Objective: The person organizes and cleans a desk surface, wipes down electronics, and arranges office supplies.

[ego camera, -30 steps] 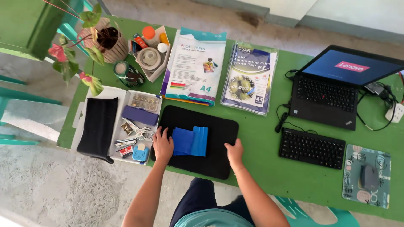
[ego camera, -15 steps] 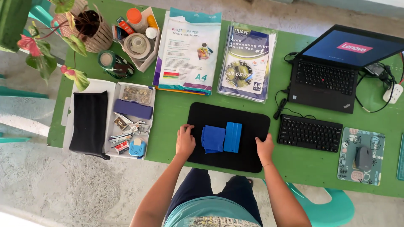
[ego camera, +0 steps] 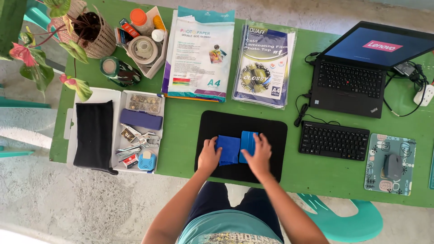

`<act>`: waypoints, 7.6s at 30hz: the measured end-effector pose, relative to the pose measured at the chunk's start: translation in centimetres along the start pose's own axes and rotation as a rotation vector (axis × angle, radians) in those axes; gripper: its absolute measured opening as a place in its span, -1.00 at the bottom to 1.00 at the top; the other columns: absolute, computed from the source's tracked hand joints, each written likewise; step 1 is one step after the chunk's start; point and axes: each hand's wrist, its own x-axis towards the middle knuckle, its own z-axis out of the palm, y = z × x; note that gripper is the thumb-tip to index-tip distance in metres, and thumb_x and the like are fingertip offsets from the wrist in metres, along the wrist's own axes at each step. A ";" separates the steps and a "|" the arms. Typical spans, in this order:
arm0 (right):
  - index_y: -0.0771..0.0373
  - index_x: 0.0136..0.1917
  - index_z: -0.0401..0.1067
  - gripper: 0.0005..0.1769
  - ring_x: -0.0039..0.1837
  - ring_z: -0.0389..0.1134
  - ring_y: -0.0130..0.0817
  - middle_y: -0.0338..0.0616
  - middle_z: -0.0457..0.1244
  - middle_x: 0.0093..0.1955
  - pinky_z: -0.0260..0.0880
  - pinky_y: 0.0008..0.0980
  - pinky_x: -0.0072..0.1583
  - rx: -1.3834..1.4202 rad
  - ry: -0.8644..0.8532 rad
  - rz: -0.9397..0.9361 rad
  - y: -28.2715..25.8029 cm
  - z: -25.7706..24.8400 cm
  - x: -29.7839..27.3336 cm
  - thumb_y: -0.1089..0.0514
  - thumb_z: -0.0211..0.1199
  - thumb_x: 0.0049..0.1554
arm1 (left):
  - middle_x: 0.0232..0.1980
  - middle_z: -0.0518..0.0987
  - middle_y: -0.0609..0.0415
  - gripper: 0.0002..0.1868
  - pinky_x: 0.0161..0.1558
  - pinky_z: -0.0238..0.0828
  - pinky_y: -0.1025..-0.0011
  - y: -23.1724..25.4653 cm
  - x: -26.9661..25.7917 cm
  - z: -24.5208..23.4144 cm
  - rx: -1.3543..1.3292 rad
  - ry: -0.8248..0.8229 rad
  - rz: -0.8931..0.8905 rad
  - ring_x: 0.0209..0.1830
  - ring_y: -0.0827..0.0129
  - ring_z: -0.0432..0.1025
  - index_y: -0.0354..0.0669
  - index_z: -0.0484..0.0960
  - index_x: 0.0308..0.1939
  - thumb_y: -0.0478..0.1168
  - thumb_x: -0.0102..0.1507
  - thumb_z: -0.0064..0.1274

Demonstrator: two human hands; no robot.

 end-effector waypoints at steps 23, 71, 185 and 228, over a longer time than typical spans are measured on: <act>0.19 0.45 0.24 -0.11 0.36 0.14 0.13 0.18 0.21 0.32 0.13 0.02 0.25 -0.132 0.098 0.278 1.6 -0.4 3.9 0.14 0.54 -0.09 | 0.03 0.46 -0.01 -0.31 -0.07 0.52 0.20 1.5 0.6 1.6 -0.192 -0.102 -0.032 -0.11 0.08 0.54 0.02 0.36 0.36 -0.19 0.16 0.24; 0.35 0.41 0.28 -0.14 0.26 0.29 -0.12 0.06 0.30 0.20 0.27 -0.07 0.30 1.029 -0.687 0.688 -11.2 6.5 7.5 -0.08 0.44 -0.04 | 0.07 0.66 -0.28 -0.38 0.16 0.54 0.10 -15.4 -0.9 -15.1 -1.234 -0.366 -0.321 0.09 0.07 0.57 -0.25 0.27 0.30 -0.34 0.20 0.15; 0.22 0.57 0.11 -0.16 0.58 0.00 0.16 0.16 0.06 0.52 -0.02 0.18 0.53 0.155 0.187 0.108 4.3 4.2 28.6 0.25 0.35 0.09 | 0.53 0.20 -0.30 -0.28 0.52 0.07 0.10 9.8 25.9 -2.6 -0.197 0.286 0.547 0.58 -0.19 0.10 -0.37 0.32 0.41 -0.60 0.11 -0.14; -0.19 0.58 0.04 0.22 0.64 -0.30 0.39 -0.01 -0.34 0.69 -0.01 0.16 0.50 -0.054 -0.662 -0.388 -12.6 4.2 5.6 -0.08 0.64 -0.22 | 0.66 -0.08 0.03 -0.25 0.41 -0.39 -0.41 -7.1 -6.7 -5.5 0.431 0.039 0.250 0.63 -0.19 -0.26 0.22 0.21 0.54 0.18 0.29 0.00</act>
